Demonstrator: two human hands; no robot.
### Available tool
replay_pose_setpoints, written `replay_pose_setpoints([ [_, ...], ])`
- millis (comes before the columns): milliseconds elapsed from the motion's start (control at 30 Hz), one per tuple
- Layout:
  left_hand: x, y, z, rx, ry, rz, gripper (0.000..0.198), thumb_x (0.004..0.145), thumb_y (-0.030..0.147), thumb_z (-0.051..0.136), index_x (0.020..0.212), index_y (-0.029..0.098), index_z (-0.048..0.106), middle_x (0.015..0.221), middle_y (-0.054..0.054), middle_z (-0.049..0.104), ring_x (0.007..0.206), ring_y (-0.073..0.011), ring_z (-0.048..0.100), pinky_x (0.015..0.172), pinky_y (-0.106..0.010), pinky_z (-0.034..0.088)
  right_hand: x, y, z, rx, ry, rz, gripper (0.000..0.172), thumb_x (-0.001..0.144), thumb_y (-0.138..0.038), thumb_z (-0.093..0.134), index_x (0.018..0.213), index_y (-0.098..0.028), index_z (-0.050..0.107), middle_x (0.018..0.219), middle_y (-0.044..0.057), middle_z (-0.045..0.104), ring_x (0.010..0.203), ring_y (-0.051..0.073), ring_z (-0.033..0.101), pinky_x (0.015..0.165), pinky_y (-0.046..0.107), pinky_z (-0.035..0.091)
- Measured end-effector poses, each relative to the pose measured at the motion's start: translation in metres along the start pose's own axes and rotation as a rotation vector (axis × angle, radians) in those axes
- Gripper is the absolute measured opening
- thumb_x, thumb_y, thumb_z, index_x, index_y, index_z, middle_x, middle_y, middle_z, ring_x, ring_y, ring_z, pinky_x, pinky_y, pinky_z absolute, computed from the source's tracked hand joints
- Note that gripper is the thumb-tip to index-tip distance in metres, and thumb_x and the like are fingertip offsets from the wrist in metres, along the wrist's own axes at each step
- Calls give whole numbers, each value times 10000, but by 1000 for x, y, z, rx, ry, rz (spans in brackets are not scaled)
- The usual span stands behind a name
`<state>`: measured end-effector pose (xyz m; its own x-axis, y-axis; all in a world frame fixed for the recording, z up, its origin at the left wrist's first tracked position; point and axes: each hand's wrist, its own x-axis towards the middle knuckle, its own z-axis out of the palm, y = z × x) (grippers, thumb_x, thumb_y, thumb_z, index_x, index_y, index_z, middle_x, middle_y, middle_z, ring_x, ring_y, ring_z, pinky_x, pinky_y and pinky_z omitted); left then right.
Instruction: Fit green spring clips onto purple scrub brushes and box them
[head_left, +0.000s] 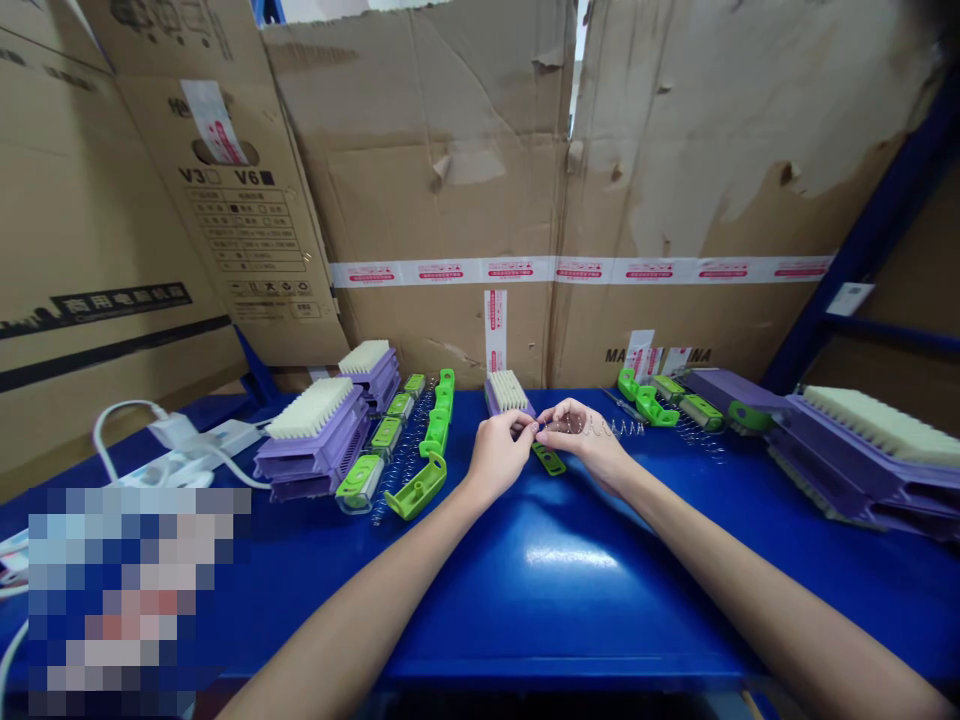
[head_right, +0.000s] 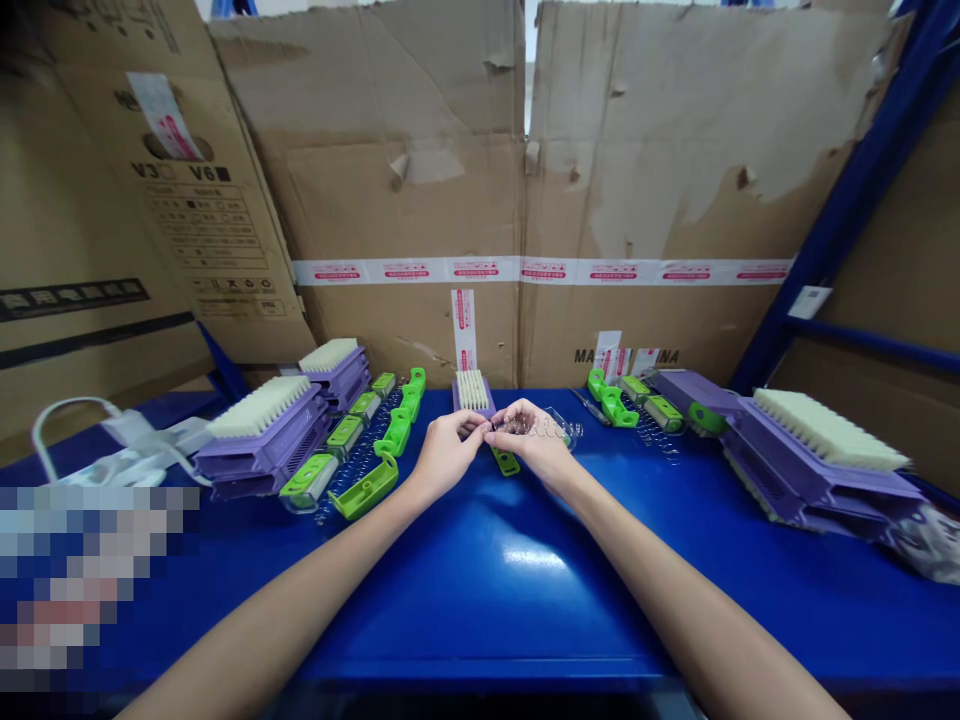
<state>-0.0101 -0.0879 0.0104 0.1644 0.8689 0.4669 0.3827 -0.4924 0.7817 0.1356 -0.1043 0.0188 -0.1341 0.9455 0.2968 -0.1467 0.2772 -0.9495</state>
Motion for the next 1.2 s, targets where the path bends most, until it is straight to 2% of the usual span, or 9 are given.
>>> replay_pose_setpoints([
  [167,4,-5,5,-174,-51,-123,89,766,152,581,741,134,664,691,-40,697,630,-145,643,595,-229,487,1,-2,-1,-114,7,-66,382,581,-332,796,674,-193,452,875,22,646,747,131,563,737,311,457],
  [300,3,-3,7,-187,-56,-131,88,757,133,577,728,125,660,689,-50,692,628,-146,635,589,-229,482,3,0,-1,-155,28,-114,362,586,-316,787,659,-192,455,787,1,614,727,128,541,695,284,433],
  [467,0,-1,10,-217,-172,-143,101,769,117,565,736,113,660,698,-57,689,653,-147,634,623,-234,484,4,3,-5,-150,-37,-40,314,600,-302,746,667,-195,458,676,-38,542,606,101,471,571,248,363],
  [567,0,-3,10,-269,-240,-156,92,785,132,567,740,107,644,701,-64,684,654,-148,631,638,-244,486,4,2,-8,-192,-67,-22,308,610,-282,725,598,-186,433,665,-29,541,595,98,465,565,251,349],
  [733,0,-3,7,-279,-224,-146,77,783,170,603,831,111,615,760,-66,681,700,-150,636,673,-248,487,3,-1,-9,-146,-71,5,307,600,-247,714,558,-179,418,685,-22,566,581,91,477,576,257,368],
  [833,-2,-1,3,-80,-233,-91,127,809,198,566,904,126,611,768,-57,669,702,-158,626,672,-265,484,3,-3,-9,-113,-59,18,306,594,-240,708,547,-178,412,669,-27,561,569,85,475,573,252,378],
  [1000,-13,6,-1,567,-301,174,313,835,371,552,1057,162,620,984,-112,625,961,-273,579,828,-399,461,4,-4,-12,-116,-33,20,316,606,-245,699,539,-180,398,654,-33,561,548,79,479,558,243,389],
  [1100,-16,7,-1,720,-369,178,416,855,498,495,1098,186,624,1031,-130,585,1034,-303,541,847,-428,453,5,-3,-15,-146,-23,32,319,611,-249,693,534,-178,393,645,-37,553,516,67,462,526,232,377],
  [1200,-16,7,0,764,-401,169,436,850,530,492,1094,194,624,1064,-133,567,1060,-309,523,860,-439,445,6,-1,-17,-168,-16,56,310,611,-254,685,539,-180,393,641,-40,545,491,67,468,500,230,382],
])
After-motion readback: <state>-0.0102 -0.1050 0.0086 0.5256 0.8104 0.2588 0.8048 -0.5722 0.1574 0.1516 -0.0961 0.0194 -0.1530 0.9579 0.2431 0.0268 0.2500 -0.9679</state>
